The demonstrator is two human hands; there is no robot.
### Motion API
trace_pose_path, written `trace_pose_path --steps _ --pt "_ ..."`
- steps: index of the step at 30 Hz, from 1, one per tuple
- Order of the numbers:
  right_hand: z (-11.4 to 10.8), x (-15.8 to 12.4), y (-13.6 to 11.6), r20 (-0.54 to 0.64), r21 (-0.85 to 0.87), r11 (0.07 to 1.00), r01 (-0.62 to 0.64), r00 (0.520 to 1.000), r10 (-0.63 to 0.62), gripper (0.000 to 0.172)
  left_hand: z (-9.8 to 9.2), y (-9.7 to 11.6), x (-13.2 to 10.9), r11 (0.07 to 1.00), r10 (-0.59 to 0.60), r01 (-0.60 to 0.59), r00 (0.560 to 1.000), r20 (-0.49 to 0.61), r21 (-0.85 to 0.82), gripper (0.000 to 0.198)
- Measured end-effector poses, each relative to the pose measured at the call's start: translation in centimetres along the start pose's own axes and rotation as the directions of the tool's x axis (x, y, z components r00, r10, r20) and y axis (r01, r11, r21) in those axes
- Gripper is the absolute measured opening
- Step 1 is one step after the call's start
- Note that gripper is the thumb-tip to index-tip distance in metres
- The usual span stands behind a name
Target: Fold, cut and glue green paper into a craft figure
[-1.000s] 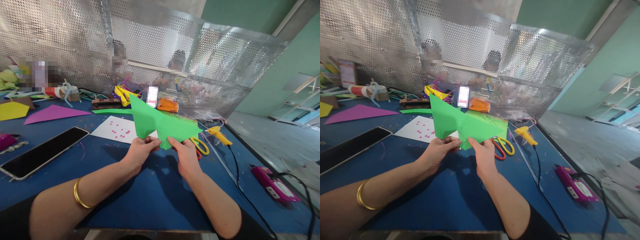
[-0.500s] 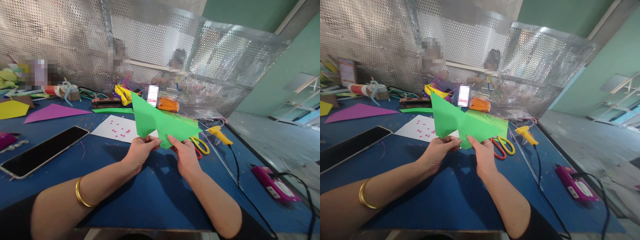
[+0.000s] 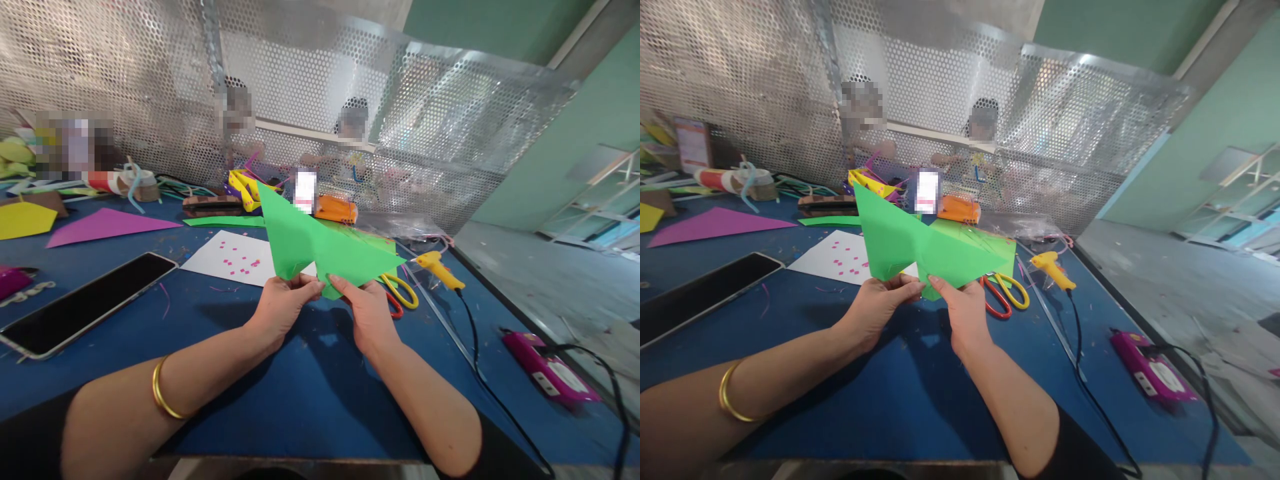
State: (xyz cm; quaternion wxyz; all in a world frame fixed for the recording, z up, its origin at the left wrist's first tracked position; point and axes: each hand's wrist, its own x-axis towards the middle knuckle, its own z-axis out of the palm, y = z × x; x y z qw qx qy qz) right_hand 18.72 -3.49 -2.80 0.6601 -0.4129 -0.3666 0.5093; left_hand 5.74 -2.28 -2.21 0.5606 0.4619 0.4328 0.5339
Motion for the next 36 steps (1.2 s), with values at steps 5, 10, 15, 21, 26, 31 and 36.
trace_pose_path --steps 5,10,15,21,26,31,36 --pt "-0.07 0.10 0.29 -0.014 -0.006 1.000 0.018 1.000 -0.018 0.028 0.11 -0.05 -0.11 1.000 0.013 -0.013 1.000 0.005 -0.002 0.020" --pt "-0.06 0.20 0.46 -0.019 -0.005 0.999 0.032 0.999 -0.032 0.025 0.13 -0.03 -0.20 1.000 0.009 -0.009 1.000 0.017 0.000 0.020" --pt "0.00 0.22 0.55 -0.017 -0.002 1.000 0.029 0.999 -0.029 0.025 0.12 -0.06 -0.23 1.000 0.001 0.000 1.000 0.020 -0.006 0.023" --pt "0.07 0.14 0.50 -0.011 -0.019 0.999 0.039 0.999 -0.040 0.022 0.07 -0.11 -0.21 0.998 -0.040 0.041 0.999 0.024 -0.038 0.022" --pt "0.21 -0.02 0.43 0.013 -0.024 0.999 0.042 0.999 -0.041 0.020 0.15 -0.09 -0.14 0.995 -0.032 0.032 0.999 -0.002 -0.091 0.027" --pt "0.14 0.00 0.50 0.022 -0.031 0.999 0.032 0.999 -0.032 0.018 0.25 -0.17 -0.06 0.991 -0.005 0.003 1.000 -0.013 -0.133 0.028" --pt "0.01 0.06 0.56 0.022 -0.039 0.999 0.027 0.999 -0.027 0.018 0.20 -0.31 0.01 0.991 0.011 -0.012 1.000 -0.010 -0.134 0.026"
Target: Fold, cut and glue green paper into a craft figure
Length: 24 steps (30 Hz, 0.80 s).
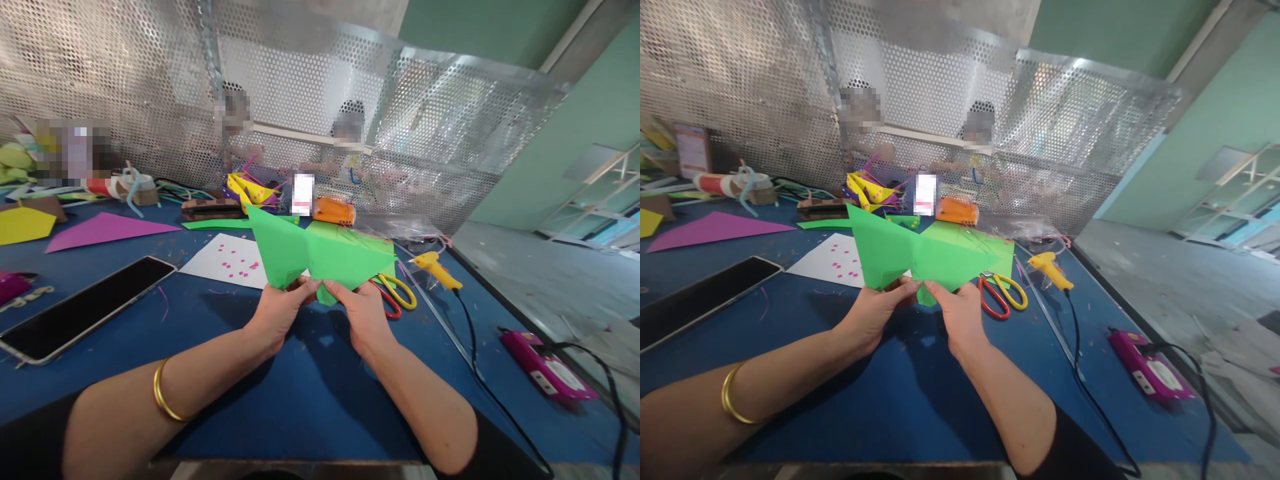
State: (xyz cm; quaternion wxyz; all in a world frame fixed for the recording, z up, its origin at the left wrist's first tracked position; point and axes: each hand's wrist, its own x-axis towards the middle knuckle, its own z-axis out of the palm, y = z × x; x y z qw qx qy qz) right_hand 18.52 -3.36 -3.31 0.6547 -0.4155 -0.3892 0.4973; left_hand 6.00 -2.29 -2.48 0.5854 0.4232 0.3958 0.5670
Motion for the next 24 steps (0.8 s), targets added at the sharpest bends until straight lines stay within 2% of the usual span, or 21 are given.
trace_pose_path --steps 9,24 --pt "-0.04 0.01 0.04 0.011 -0.011 1.000 -0.008 1.000 0.008 0.028 -0.02 -0.08 0.02 1.000 0.012 -0.012 1.000 0.004 -0.003 0.027" --pt "-0.20 0.09 0.28 0.018 -0.003 1.000 0.000 1.000 0.000 0.025 -0.14 -0.29 0.10 1.000 0.010 -0.010 1.000 -0.012 -0.001 0.027"
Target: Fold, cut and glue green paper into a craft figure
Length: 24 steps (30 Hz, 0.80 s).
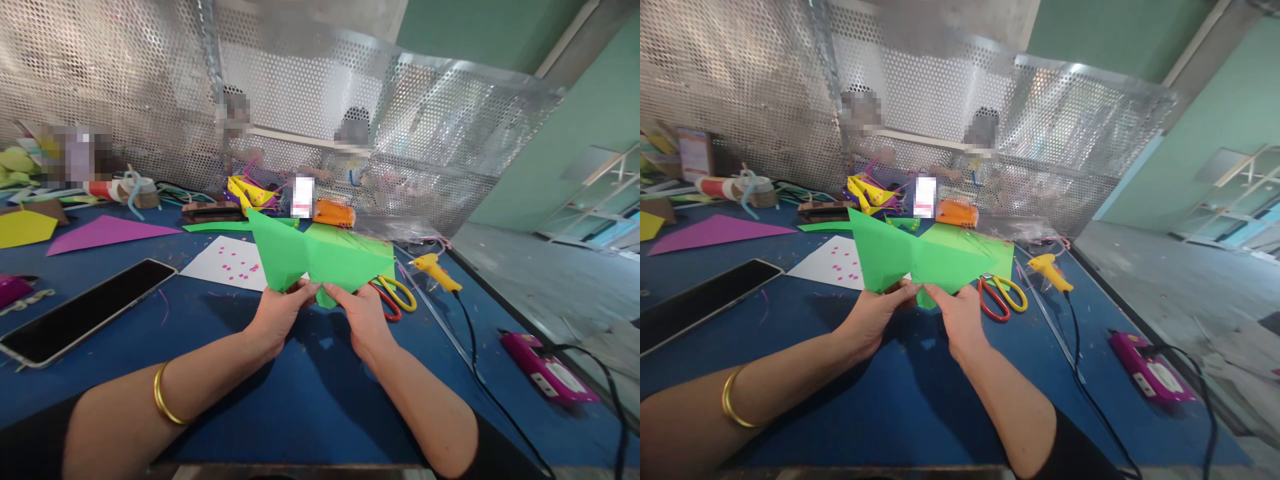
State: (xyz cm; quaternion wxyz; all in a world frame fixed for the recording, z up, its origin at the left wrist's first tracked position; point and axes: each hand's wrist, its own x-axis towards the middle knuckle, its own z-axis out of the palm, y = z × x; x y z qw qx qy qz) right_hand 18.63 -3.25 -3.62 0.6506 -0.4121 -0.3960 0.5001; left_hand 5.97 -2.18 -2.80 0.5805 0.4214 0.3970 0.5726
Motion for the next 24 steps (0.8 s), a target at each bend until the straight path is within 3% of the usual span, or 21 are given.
trace_pose_path --steps 17,24 --pt "0.21 -0.08 -0.25 -0.026 -0.016 1.000 0.001 1.000 -0.002 0.023 0.11 0.00 -0.06 0.995 -0.101 0.101 0.995 -0.002 -0.025 0.030" --pt "0.48 -0.39 -0.55 0.017 0.014 1.000 -0.014 1.000 0.014 0.025 -0.06 -0.24 0.06 0.996 -0.080 0.076 0.992 -0.095 -0.052 0.031"
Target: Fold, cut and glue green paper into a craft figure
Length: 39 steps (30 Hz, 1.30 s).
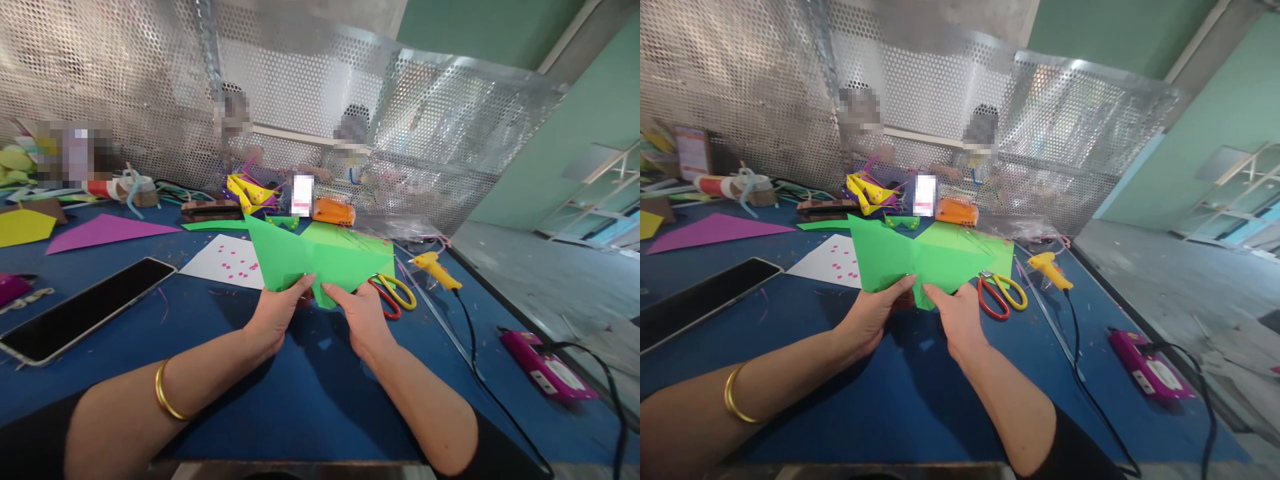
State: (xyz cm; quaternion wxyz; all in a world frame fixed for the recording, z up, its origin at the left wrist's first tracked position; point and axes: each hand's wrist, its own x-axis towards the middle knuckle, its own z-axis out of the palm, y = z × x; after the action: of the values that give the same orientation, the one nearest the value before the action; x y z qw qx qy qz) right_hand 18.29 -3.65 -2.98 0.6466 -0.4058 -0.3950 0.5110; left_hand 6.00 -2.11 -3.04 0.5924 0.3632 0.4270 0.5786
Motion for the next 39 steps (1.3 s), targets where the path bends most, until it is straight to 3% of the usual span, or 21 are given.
trace_pose_path --steps 8,24,32,39 --pt "-0.02 -0.21 0.07 0.024 -0.005 1.000 -0.011 1.000 0.012 0.025 0.16 0.28 0.00 0.998 0.029 -0.031 0.999 -0.031 -0.061 0.031" --pt "0.10 -0.12 -0.06 -0.010 0.029 1.000 0.002 1.000 -0.001 0.024 0.08 0.14 -0.26 1.000 0.017 -0.017 1.000 0.025 0.014 0.033" --pt "0.20 -0.27 0.05 0.012 -0.014 1.000 -0.018 1.000 0.018 0.028 0.09 -0.40 -0.04 0.999 0.049 -0.049 0.999 -0.010 0.002 0.031" --pt "0.03 -0.01 0.09 -0.016 -0.018 1.000 0.025 1.000 -0.025 0.025 0.12 0.07 -0.29 0.997 0.031 -0.036 0.997 0.064 0.074 0.030"
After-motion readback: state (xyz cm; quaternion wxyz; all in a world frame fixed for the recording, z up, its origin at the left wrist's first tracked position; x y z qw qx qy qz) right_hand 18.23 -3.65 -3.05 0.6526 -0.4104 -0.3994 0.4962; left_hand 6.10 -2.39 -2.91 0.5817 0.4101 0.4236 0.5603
